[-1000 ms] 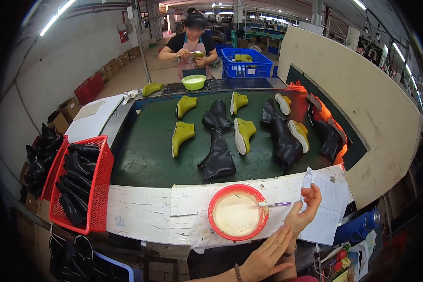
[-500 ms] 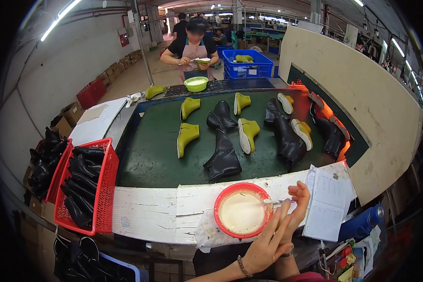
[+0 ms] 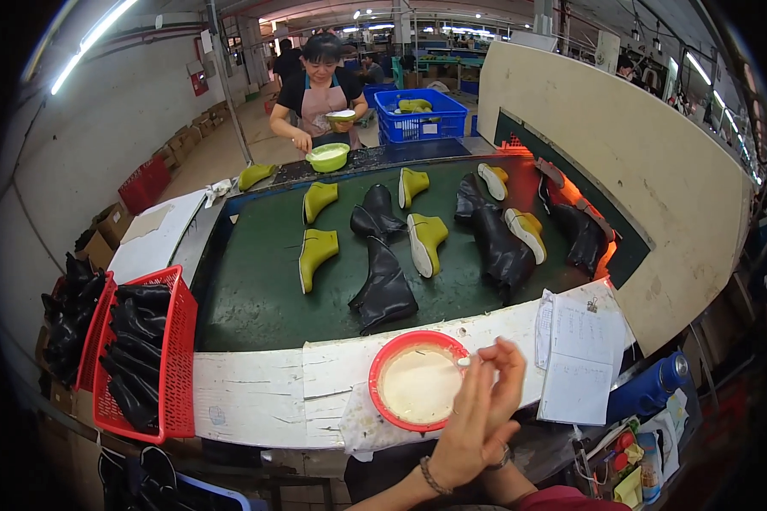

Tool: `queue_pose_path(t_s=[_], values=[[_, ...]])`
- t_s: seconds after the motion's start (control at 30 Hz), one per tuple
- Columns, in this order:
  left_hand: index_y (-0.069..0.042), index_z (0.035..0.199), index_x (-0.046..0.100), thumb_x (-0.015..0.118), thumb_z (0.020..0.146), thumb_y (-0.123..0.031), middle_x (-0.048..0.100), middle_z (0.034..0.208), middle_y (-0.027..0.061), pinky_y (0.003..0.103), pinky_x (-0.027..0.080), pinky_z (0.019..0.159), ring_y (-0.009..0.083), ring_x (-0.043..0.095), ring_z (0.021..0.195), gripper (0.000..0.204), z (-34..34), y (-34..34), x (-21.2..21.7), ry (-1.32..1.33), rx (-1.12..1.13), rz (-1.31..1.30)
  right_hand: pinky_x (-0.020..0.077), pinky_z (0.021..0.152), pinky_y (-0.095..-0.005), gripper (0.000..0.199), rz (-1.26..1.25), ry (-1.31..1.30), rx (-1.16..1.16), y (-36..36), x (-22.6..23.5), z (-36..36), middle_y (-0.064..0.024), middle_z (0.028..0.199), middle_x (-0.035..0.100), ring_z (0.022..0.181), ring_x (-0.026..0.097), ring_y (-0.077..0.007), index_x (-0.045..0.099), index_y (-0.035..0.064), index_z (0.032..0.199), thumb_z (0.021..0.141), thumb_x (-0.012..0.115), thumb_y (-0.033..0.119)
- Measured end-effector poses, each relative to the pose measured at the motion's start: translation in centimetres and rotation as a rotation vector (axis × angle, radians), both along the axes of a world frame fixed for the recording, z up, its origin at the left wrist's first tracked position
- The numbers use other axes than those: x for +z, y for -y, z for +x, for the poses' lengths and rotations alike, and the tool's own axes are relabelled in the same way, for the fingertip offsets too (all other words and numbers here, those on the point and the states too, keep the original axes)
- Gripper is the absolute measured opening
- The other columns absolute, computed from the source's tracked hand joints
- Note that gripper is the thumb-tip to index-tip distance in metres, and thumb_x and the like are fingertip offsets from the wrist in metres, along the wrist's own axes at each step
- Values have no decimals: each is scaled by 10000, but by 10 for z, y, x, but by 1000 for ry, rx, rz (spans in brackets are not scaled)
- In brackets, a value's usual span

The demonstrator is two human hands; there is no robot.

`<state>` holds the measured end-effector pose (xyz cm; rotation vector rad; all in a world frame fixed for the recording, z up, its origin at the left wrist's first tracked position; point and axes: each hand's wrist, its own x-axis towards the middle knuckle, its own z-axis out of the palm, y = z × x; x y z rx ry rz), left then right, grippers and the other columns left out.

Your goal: Applying glue to the edges and soles of black leather boots using a brush and adhesive.

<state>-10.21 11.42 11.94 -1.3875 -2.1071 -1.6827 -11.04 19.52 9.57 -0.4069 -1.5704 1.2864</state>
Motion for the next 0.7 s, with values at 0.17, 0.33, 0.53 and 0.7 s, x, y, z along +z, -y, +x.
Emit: queue_pose_path(t_s=[0.17, 0.33, 0.53, 0.7], values=[[129, 1561, 202, 626, 1012, -205, 203, 1623, 356, 476, 299, 1211, 472, 277, 1506, 770, -9, -2, 0, 261, -100, 152, 489, 909, -329, 379, 146, 16, 44, 4, 8, 5, -124, 1160, 633, 1053, 600, -193, 549, -19, 1325, 976, 630, 102], [88, 1511, 388, 661, 985, -133, 390, 1559, 302, 430, 432, 1127, 421, 480, 1393, 633, 15, -11, -3, 99, -26, 151, 480, 884, -310, 325, 45, -28, -103, -19, 2, 11, -89, 1070, 602, 962, 569, -157, 562, -26, 1305, 984, 573, 18], [81, 1462, 473, 697, 945, -91, 470, 1518, 261, 392, 497, 1073, 379, 553, 1335, 589, 38, -8, -9, -2, -83, 103, 452, 911, -276, 301, -60, -147, -151, -51, 28, 19, -54, 1072, 587, 990, 539, -117, 552, -13, 1309, 1009, 554, 12], [108, 1495, 397, 700, 949, -142, 434, 1532, 290, 404, 486, 1086, 399, 531, 1352, 672, 30, -8, 2, -50, -11, 39, 453, 917, -276, 264, -151, -162, -129, -34, 11, 13, -52, 1091, 596, 1012, 547, -127, 573, -11, 1283, 1023, 551, 28]])
